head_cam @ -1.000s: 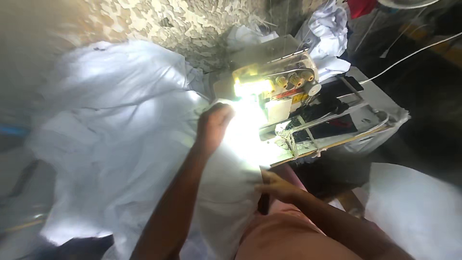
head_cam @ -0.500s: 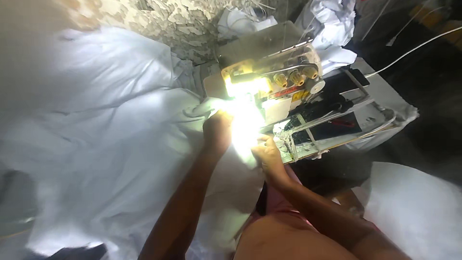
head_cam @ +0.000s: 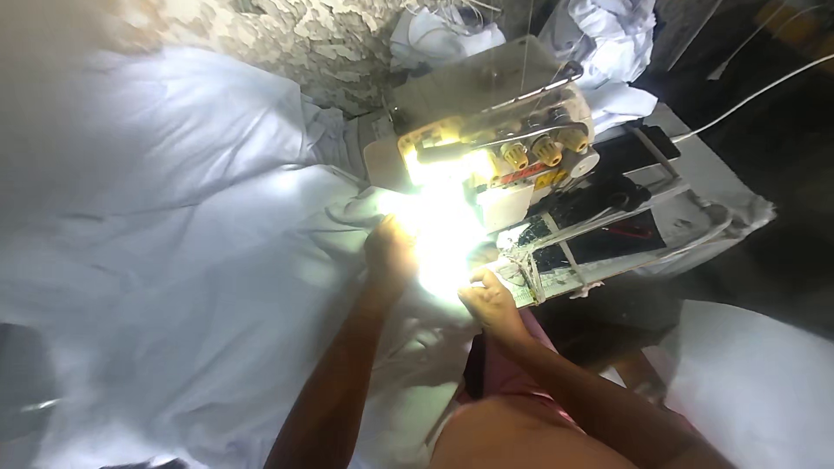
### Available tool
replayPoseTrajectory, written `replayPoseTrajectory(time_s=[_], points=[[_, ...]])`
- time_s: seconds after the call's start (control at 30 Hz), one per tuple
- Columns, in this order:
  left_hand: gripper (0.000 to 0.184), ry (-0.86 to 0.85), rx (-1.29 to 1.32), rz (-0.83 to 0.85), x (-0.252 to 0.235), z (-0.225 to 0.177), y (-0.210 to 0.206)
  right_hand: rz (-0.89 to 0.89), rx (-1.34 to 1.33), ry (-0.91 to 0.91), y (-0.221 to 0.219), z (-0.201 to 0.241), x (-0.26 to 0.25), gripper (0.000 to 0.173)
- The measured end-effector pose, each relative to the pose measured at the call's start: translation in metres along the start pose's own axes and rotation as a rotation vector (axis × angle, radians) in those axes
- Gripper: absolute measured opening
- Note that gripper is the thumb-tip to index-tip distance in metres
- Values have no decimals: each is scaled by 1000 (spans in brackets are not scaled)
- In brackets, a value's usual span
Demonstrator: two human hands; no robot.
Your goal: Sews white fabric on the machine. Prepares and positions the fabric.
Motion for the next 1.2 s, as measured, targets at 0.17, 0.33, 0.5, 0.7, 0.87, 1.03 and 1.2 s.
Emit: replayPoseTrajectory(time_s=[0.17, 0.33, 0.5, 0.7, 0.87, 1.03, 1.2], points=[[8, 34, 27, -3, 0, 0, 0, 0, 32, 59, 1, -2, 3, 5], [7, 82, 23, 22, -1, -2, -2, 12, 67, 80, 2, 1, 8, 2], [6, 101, 36, 11, -2, -3, -2, 28, 122, 49, 5, 3, 3, 3], [17, -139, -359, -94, 25, -46, -10, -63, 410, 186, 18, 8, 1, 9], [15, -15, -388, -87, 39, -61, -23, 47, 323, 93, 11, 11, 2, 9], [17, 43, -367, -109, 33, -62, -28, 28, 231, 116, 10, 23, 2, 3], [28, 112, -395, -124, 27, -54, -32, 13, 242, 128, 11, 38, -3, 3]])
Point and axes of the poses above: each hand's wrist, its own x-axis away from the middle knuckle, its own y-axis out of the back of the hand, z = x × y, the point moved 7 cm from there along -x, towards the middle knuckle, and after that the axes turned 11 degrees about z, right-handed, at the moved point
